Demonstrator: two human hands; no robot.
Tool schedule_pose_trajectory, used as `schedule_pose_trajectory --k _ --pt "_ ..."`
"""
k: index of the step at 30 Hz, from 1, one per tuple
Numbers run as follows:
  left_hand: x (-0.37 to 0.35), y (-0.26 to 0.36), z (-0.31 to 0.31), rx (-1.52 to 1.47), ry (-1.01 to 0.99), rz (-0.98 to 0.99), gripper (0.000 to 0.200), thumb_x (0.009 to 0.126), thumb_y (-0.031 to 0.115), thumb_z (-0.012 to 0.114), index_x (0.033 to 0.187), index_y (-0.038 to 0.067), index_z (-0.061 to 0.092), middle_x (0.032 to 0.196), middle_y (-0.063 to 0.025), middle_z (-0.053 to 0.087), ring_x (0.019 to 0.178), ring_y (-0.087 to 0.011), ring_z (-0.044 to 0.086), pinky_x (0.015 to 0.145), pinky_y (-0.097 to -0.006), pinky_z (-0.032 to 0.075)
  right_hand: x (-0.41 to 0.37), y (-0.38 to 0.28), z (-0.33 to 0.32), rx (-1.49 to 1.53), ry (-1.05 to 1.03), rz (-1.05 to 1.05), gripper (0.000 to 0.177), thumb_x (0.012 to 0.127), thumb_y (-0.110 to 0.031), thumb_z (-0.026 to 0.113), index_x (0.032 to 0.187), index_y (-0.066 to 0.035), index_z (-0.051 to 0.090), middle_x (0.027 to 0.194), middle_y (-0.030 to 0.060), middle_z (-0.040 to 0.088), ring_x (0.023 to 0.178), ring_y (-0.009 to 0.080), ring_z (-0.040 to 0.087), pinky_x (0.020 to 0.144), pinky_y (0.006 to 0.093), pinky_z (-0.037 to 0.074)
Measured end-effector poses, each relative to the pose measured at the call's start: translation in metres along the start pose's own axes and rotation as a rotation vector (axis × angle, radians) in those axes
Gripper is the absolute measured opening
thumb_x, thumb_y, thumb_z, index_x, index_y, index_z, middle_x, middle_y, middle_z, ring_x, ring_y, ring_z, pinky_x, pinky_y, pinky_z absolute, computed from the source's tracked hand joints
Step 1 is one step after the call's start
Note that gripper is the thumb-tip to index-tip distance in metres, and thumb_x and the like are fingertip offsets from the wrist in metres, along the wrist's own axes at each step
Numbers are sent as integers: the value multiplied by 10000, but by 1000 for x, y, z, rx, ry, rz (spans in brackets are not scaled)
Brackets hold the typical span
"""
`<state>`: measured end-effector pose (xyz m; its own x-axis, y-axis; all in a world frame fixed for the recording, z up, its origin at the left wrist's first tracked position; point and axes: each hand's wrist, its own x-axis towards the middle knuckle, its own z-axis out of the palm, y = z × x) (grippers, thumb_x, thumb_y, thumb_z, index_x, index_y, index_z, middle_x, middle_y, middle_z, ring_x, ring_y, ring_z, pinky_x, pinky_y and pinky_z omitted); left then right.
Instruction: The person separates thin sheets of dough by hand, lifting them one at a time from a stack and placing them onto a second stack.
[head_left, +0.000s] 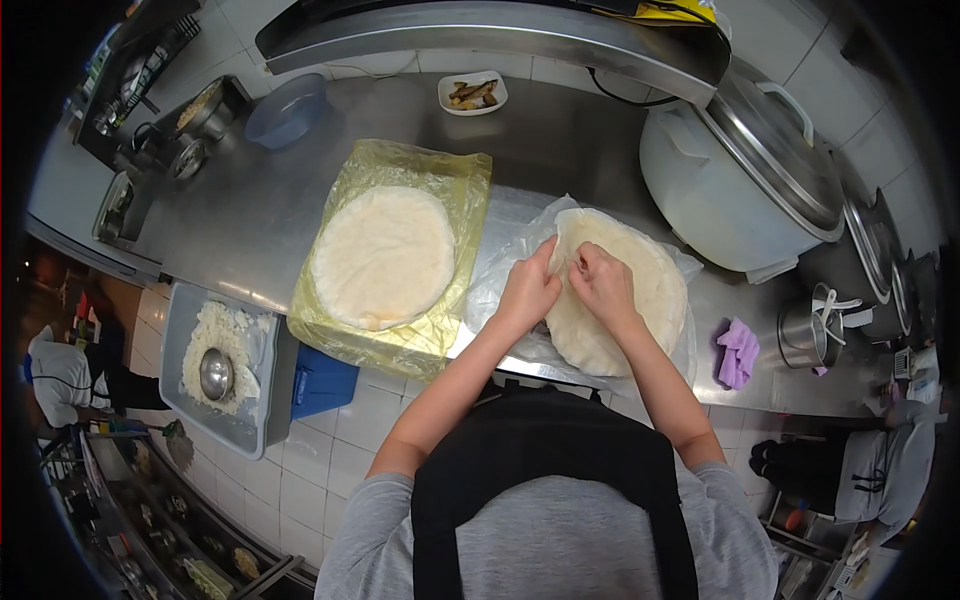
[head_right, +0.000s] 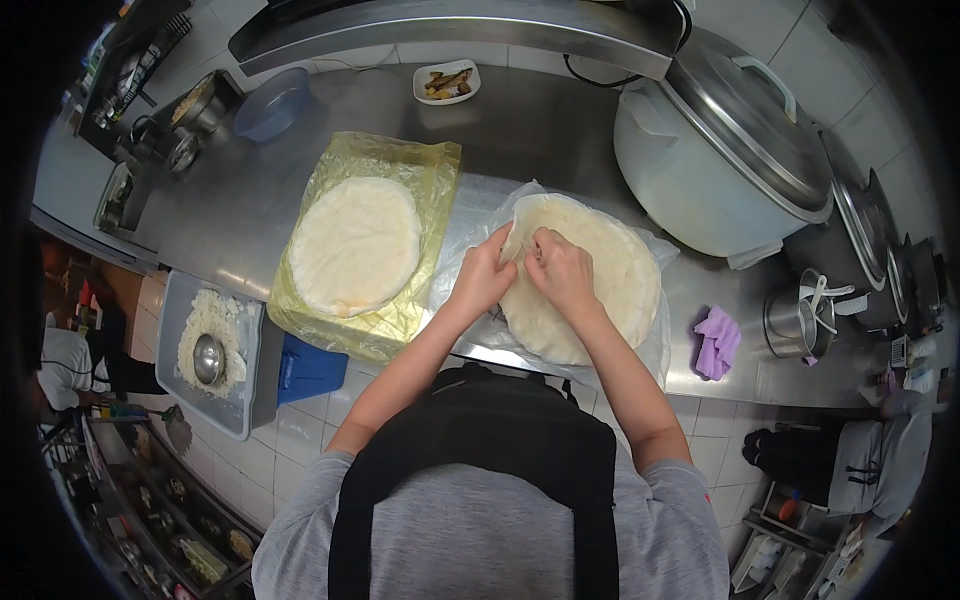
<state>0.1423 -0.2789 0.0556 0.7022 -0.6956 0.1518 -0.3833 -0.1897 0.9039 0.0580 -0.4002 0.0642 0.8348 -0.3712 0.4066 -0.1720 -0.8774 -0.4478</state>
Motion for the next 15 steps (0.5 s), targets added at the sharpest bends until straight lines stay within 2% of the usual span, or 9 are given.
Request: schedule_pose_trajectory --k 2,5,9,11,12,14,15 --pt "-1 5 0 38 20 101 529 701 -27 504 1229 -31 475 686 -265 586 652 -412 598 613 -465 474 2 -7 -1 114 32 6 85 776 -107 599 830 -43 588 689 133 626 585 275 616 540 357 475" --pt "-3 11 -4 91 -35 87 538 696 -31 503 1233 -23 474 694 -271 586 659 -421 596 625 -479 474 4 0 2 86 41 -9 91 772 -118 583 827 -46 574 676 142 616 629 294 629 560 387 487" --pt "-2 2 -5 32 -6 42 525 690 -13 522 1215 -7 501 741 -266 605 707 -407 610 649 -450 491 4 12 0 147 131 18 96 769 -110 583 829 -34 584 672 149 616 612 294 627 561 369 488" --pt "5 -16 1 -114 39 111 458 709 31 562 1166 9 554 825 -236 643 757 -347 648 681 -395 505 -1 12 -1 247 81 153 96 775 -100 584 835 -26 592 659 150 614 595 284 625 552 354 481" --pt "11 -21 2 -116 41 112 458 709 31 562 1166 9 554 825 -236 643 757 -347 648 681 -395 505 -2 10 -1 245 80 152 96 775 -100 584 835 -26 592 659 150 614 595 284 625 552 354 481" --pt "23 -22 2 -230 -167 -127 389 766 79 601 1146 2 571 933 -112 665 833 -146 632 728 -281 495 -5 5 -2 346 56 148 96 778 -89 580 844 -22 595 649 153 612 588 279 623 547 350 474" --pt "26 -19 1 -231 -168 -127 389 766 79 601 1146 2 571 933 -112 665 833 -146 632 728 -281 495 -5 5 -4 346 55 148 96 778 -89 580 844 -22 595 649 153 612 588 279 623 547 350 474"
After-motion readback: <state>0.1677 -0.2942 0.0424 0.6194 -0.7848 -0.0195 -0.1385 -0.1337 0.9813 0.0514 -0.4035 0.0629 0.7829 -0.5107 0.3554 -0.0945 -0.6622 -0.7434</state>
